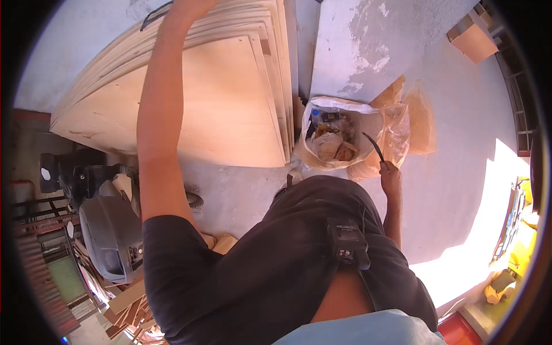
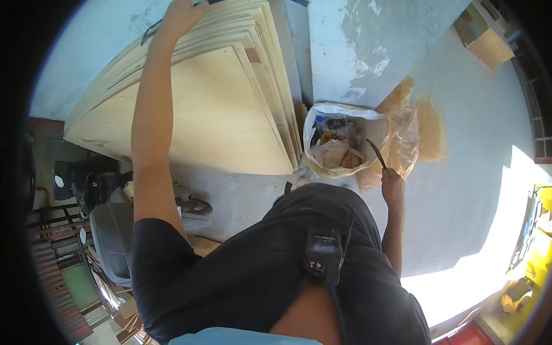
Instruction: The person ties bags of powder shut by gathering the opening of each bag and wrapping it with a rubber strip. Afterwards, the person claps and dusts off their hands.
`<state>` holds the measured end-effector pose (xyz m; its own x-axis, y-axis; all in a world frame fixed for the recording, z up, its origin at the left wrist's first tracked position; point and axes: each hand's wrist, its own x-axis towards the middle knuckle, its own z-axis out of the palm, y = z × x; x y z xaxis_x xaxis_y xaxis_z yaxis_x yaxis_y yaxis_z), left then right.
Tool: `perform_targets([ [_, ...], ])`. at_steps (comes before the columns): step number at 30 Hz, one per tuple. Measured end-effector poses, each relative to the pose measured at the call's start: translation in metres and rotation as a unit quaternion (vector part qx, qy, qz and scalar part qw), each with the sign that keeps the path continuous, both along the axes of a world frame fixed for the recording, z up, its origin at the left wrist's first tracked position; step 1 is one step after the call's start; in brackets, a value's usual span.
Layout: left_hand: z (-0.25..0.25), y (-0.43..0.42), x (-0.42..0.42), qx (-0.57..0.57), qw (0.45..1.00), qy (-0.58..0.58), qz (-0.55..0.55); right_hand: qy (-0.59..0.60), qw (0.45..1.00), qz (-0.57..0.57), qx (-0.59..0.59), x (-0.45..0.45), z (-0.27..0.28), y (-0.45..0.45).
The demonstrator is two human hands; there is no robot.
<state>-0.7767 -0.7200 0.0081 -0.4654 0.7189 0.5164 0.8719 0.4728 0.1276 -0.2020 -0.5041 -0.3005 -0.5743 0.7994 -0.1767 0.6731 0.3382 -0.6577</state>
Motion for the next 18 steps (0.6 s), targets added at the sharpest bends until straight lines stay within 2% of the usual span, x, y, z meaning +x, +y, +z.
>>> perform_targets([
  [1,0.006,-0.004,0.029,0.028,0.998,0.044,0.023,-0.015,1.000,-0.006,-0.007,-0.004,0.011,-0.001],
  [2,0.009,-0.009,0.047,0.084,0.996,0.038,-0.014,0.000,1.000,-0.007,-0.005,-0.004,0.012,0.000],
  [4,0.003,-0.012,0.118,0.224,0.966,-0.104,0.076,0.002,0.999,-0.030,0.009,-0.005,0.007,0.002],
  [6,-0.026,-0.024,0.173,0.350,0.921,-0.168,-0.021,0.005,0.997,-0.075,-0.007,-0.008,0.014,0.001],
  [8,-0.078,-0.040,0.213,0.396,0.855,-0.333,-0.034,0.035,0.994,-0.099,-0.021,-0.006,0.017,0.002],
  [10,-0.138,-0.038,0.246,0.298,0.812,-0.500,-0.037,0.064,0.990,-0.120,-0.029,-0.005,0.024,0.006],
  [11,-0.170,-0.032,0.259,0.264,0.767,-0.584,-0.013,0.064,0.990,-0.123,-0.024,-0.006,0.029,0.009],
  [12,-0.211,-0.031,0.266,0.247,0.678,-0.692,-0.024,0.064,0.990,-0.122,-0.019,-0.010,0.036,0.010],
  [14,-0.274,-0.018,0.296,0.255,0.530,-0.808,-0.036,0.047,0.993,-0.108,0.020,-0.032,0.061,0.007],
  [15,-0.292,-0.012,0.309,0.255,0.522,-0.813,-0.039,0.090,0.993,-0.055,0.061,-0.044,0.072,0.004],
  [16,-0.306,-0.005,0.323,0.208,0.480,-0.851,-0.037,0.132,0.986,0.000,0.102,-0.056,0.082,0.001],
  [17,-0.313,0.003,0.336,0.161,0.437,-0.884,-0.036,0.127,0.985,0.047,0.105,-0.066,0.089,-0.004],
  [18,-0.310,0.012,0.348,0.160,0.431,-0.887,-0.039,0.123,0.982,0.096,0.105,-0.076,0.093,-0.010],
])
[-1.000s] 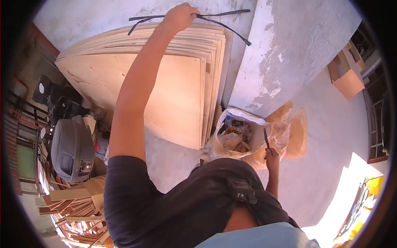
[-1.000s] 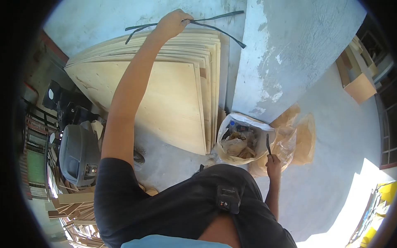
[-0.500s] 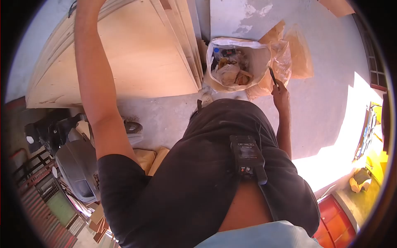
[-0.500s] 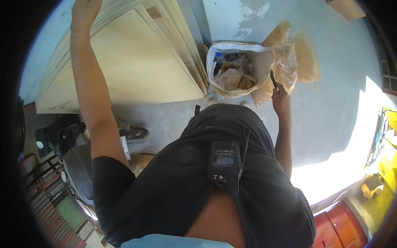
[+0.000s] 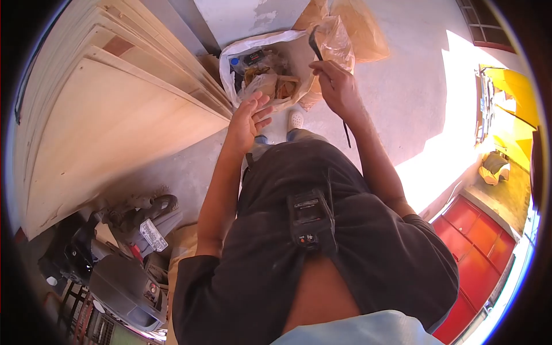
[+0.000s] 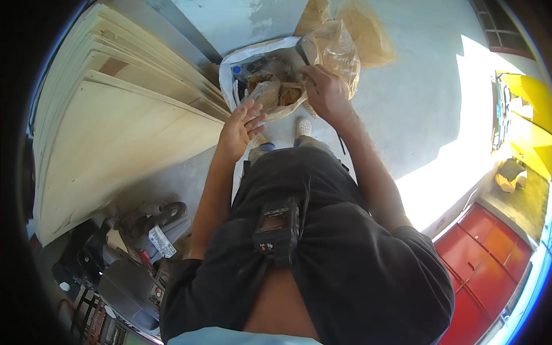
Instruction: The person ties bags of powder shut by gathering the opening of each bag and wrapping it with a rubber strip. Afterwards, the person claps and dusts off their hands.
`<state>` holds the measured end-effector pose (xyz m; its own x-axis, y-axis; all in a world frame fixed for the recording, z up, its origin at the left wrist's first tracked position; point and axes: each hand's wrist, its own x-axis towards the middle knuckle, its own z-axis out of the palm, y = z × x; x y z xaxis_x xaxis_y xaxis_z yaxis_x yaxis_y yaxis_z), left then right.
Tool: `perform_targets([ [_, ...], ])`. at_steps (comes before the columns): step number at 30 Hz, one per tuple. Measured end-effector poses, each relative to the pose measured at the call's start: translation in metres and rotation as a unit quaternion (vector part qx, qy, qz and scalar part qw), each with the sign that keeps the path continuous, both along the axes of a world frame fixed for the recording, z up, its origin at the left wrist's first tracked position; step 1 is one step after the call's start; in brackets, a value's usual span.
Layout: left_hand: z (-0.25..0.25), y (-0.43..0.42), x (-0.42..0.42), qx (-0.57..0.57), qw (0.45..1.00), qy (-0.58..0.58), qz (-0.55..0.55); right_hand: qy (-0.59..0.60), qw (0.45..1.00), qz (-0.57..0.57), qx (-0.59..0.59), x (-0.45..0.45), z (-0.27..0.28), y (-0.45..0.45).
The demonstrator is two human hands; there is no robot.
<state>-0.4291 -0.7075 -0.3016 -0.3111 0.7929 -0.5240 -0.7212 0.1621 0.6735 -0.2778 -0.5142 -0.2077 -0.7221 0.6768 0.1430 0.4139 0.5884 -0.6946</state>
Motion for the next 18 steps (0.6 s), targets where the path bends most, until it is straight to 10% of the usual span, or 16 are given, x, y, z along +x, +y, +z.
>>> perform_targets([
  [3,0.016,0.033,0.024,0.018,0.972,-0.234,0.025,-0.048,0.989,0.137,0.025,-0.013,-0.024,-0.022],
  [12,0.052,0.125,0.089,0.163,0.941,-0.270,0.121,0.007,0.999,0.030,-0.032,0.050,-0.050,0.068],
  [18,-0.013,0.193,0.153,-0.146,0.957,0.251,-0.008,-0.129,0.983,-0.075,-0.110,0.166,-0.179,0.233],
])
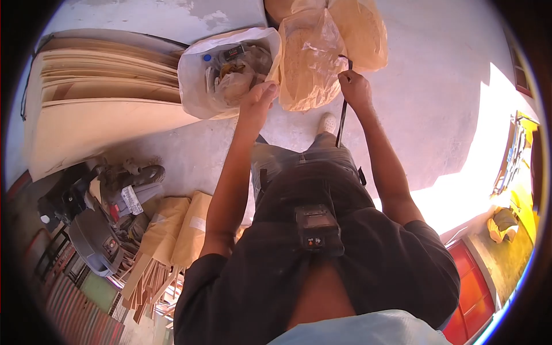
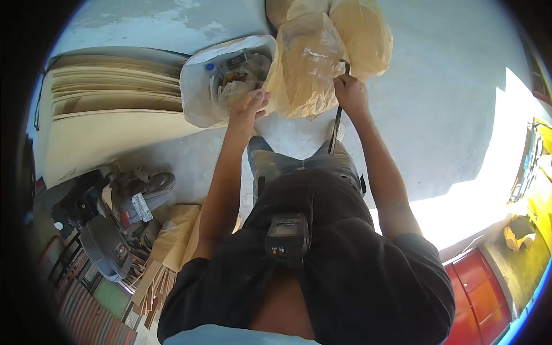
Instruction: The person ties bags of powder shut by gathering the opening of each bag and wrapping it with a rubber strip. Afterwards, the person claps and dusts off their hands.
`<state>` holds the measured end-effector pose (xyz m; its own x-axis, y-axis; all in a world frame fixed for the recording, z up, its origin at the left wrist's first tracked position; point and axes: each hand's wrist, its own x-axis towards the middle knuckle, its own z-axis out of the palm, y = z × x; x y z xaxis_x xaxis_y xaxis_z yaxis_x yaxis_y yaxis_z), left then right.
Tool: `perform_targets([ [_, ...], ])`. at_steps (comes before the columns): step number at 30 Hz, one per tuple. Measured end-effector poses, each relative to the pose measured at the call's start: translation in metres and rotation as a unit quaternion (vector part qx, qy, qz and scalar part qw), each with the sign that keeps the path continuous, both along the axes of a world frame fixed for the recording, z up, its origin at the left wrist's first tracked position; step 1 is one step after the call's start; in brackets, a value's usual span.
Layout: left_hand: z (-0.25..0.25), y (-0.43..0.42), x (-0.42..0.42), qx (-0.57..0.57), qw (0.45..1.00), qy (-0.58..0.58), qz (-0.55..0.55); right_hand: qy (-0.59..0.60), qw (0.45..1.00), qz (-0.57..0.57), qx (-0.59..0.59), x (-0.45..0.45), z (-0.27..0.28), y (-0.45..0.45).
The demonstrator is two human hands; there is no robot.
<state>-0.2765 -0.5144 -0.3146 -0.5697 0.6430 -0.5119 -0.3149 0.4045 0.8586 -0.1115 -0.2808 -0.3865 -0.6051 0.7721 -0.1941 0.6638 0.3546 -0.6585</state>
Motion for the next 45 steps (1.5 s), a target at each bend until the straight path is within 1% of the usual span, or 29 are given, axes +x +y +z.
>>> perform_targets([
  [1,-0.024,0.012,0.008,-0.011,1.000,0.001,-0.004,-0.027,1.000,0.004,-0.012,0.007,-0.014,0.018],
  [3,-0.074,0.029,0.024,-0.048,0.990,0.119,0.057,-0.066,0.997,0.014,-0.036,0.020,-0.029,0.031],
  [4,-0.086,0.041,0.025,-0.053,0.990,0.118,0.061,-0.066,0.997,0.030,-0.011,0.013,-0.030,0.031],
  [5,-0.097,0.052,0.023,-0.100,0.970,0.215,0.060,-0.064,0.997,0.046,0.015,0.002,-0.032,0.030],
  [6,-0.106,0.058,0.021,-0.148,0.938,0.309,0.054,-0.064,0.997,0.050,0.009,-0.007,-0.042,0.026],
  [7,-0.113,0.064,0.019,-0.155,0.937,0.309,0.054,-0.061,0.996,0.073,-0.001,-0.019,-0.054,0.022],
  [9,-0.128,0.077,0.016,-0.238,0.883,0.404,0.013,-0.055,0.994,0.091,-0.014,-0.037,-0.066,0.012],
  [12,-0.123,0.091,0.016,-0.278,0.857,0.433,-0.018,-0.114,0.991,0.067,-0.038,-0.055,-0.073,-0.004],
  [15,-0.125,0.106,0.012,-0.299,0.878,0.373,-0.005,-0.113,0.992,0.039,-0.047,-0.069,-0.109,-0.015],
  [17,-0.137,0.117,0.004,-0.264,0.887,0.378,0.008,-0.155,0.988,0.008,0.024,-0.084,-0.130,-0.024],
  [18,-0.143,0.118,0.002,-0.244,0.890,0.384,0.027,-0.164,0.986,-0.001,0.027,-0.090,-0.126,-0.023],
  [20,-0.146,0.125,-0.002,-0.239,0.898,0.369,0.015,-0.210,0.975,0.024,-0.071,-0.102,-0.107,-0.017],
  [22,-0.152,0.130,-0.012,-0.198,0.886,0.418,-0.009,-0.243,0.967,0.030,-0.076,-0.105,-0.114,-0.016],
  [23,-0.154,0.134,-0.018,-0.197,0.886,0.419,-0.010,-0.254,0.966,0.032,-0.041,-0.104,-0.116,-0.017],
  [25,-0.153,0.138,-0.026,-0.253,0.894,0.367,-0.045,-0.265,0.964,0.035,-0.008,-0.099,-0.123,-0.012],
  [27,-0.155,0.132,-0.035,-0.263,0.892,0.362,-0.068,-0.272,0.960,0.043,-0.046,-0.082,-0.123,0.005],
  [29,-0.155,0.125,-0.045,-0.268,0.888,0.361,-0.094,-0.214,0.976,-0.044,0.000,-0.056,-0.122,0.013],
  [31,-0.154,0.107,-0.052,-0.211,0.889,0.405,-0.025,-0.132,0.978,-0.159,0.036,-0.016,-0.111,0.025],
  [32,-0.154,0.096,-0.058,-0.208,0.888,0.409,-0.027,-0.085,0.974,-0.196,0.076,0.009,-0.102,0.032],
  [34,-0.155,0.069,-0.068,-0.102,0.924,0.366,0.030,-0.086,0.948,-0.304,0.032,0.054,-0.082,0.037],
  [35,-0.155,0.060,-0.068,-0.101,0.925,0.366,0.026,-0.104,0.937,-0.333,0.003,0.073,-0.078,0.032],
  [37,-0.158,0.054,-0.067,-0.093,0.965,0.237,0.066,-0.119,0.925,-0.361,-0.022,0.090,-0.071,0.022],
  [38,-0.162,0.051,-0.064,-0.094,0.965,0.236,0.066,-0.116,0.918,-0.378,-0.027,0.095,-0.067,0.014],
  [39,-0.164,0.047,-0.061,-0.088,0.971,0.199,0.097,-0.113,0.910,-0.396,-0.033,0.100,-0.068,0.008],
  [40,-0.168,0.045,-0.061,-0.081,0.975,0.164,0.129,-0.115,0.910,-0.397,-0.035,0.102,-0.072,0.007],
  [42,-0.175,0.049,-0.062,-0.089,0.972,0.179,0.124,-0.140,0.929,-0.342,0.005,0.109,-0.079,0.011],
  [43,-0.173,0.052,-0.060,-0.097,0.969,0.195,0.120,-0.140,0.929,-0.342,0.003,0.113,-0.085,0.018],
  [44,-0.170,0.057,-0.059,-0.100,0.968,0.196,0.121,-0.150,0.945,-0.287,0.048,0.114,-0.093,0.029],
  [45,-0.158,0.067,-0.057,-0.113,0.938,0.314,0.093,-0.158,0.955,-0.232,0.092,0.112,-0.100,0.038],
])
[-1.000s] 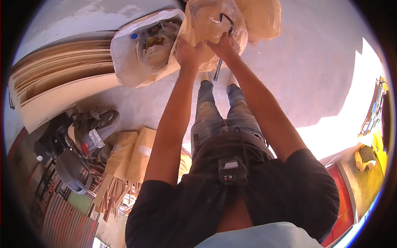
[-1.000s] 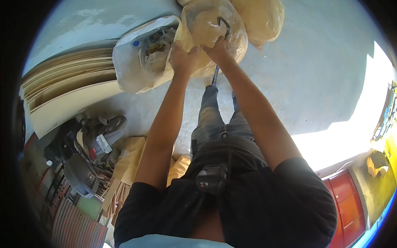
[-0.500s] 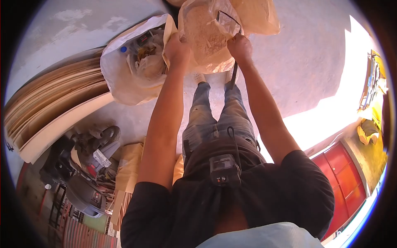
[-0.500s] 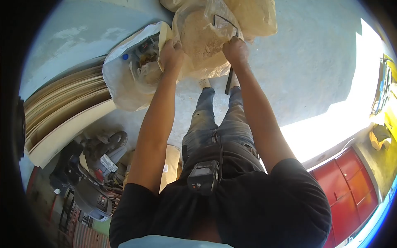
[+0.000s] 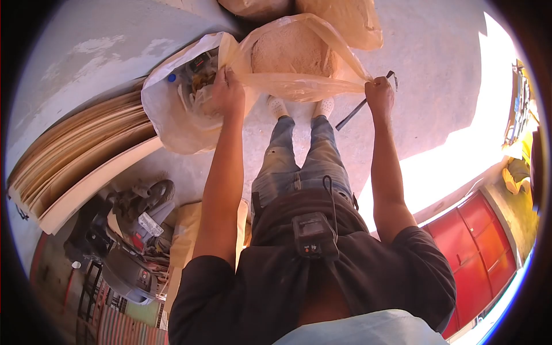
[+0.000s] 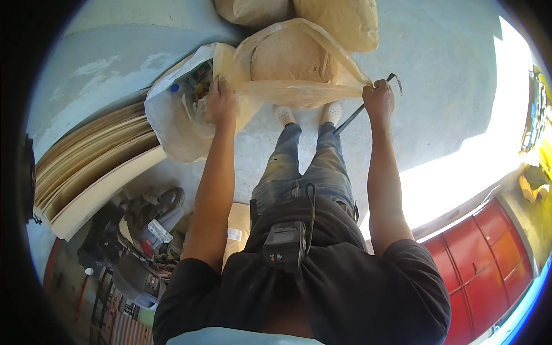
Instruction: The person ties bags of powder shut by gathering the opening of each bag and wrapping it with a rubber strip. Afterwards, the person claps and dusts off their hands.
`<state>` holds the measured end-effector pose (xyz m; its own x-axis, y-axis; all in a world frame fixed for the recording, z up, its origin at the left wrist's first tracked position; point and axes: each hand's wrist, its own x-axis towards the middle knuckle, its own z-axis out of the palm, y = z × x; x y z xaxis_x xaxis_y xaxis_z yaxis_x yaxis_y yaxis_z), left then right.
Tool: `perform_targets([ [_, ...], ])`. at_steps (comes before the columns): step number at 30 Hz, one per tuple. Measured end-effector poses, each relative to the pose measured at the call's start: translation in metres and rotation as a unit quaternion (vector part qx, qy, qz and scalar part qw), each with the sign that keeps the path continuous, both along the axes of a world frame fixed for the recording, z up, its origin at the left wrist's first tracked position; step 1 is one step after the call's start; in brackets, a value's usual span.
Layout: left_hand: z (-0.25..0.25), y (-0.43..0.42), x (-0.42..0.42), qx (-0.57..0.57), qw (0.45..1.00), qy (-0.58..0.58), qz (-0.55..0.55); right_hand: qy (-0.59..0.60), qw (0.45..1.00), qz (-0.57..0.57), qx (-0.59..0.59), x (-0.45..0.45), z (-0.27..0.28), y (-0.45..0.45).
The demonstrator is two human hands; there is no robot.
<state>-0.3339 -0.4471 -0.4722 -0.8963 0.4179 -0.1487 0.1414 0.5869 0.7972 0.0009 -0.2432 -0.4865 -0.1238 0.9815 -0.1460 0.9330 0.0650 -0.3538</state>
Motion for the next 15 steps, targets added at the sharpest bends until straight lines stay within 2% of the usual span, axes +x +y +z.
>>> perform_targets([
  [1,0.003,0.007,0.000,-0.033,0.992,0.116,-0.035,0.002,1.000,-0.001,-0.001,-0.010,0.003,0.006],
  [3,-0.008,0.015,-0.006,-0.021,0.987,0.155,-0.045,-0.050,0.995,0.079,-0.026,-0.034,0.015,0.020],
  [4,-0.017,0.019,-0.007,-0.009,0.980,0.193,-0.053,-0.049,0.995,0.080,-0.025,-0.046,0.024,0.025],
  [6,-0.031,0.031,-0.004,0.019,0.978,0.208,-0.025,-0.074,0.983,0.123,-0.115,-0.069,0.037,0.030],
  [8,-0.048,0.035,-0.005,0.044,0.975,0.220,0.003,-0.079,0.979,0.138,-0.128,-0.078,0.037,0.030],
  [9,-0.059,0.032,-0.012,0.092,0.994,0.022,0.054,-0.084,0.975,0.150,-0.141,-0.079,0.035,0.031],
  [10,-0.064,0.034,-0.015,0.138,0.969,-0.176,0.103,-0.056,0.982,0.158,-0.086,-0.073,0.021,0.029],
  [11,-0.071,0.038,-0.016,0.138,0.969,-0.177,0.106,-0.057,0.982,0.160,-0.087,-0.061,0.011,0.030],
  [13,-0.067,0.050,-0.017,0.294,0.888,-0.243,0.255,-0.004,0.993,0.110,-0.046,-0.046,0.010,0.037],
  [14,-0.061,0.051,-0.015,0.295,0.887,-0.242,0.260,0.075,0.993,0.044,-0.078,-0.036,0.019,0.038],
  [15,-0.046,0.053,-0.011,0.364,0.809,-0.313,0.339,0.068,0.992,-0.002,-0.106,-0.032,0.031,0.040],
])
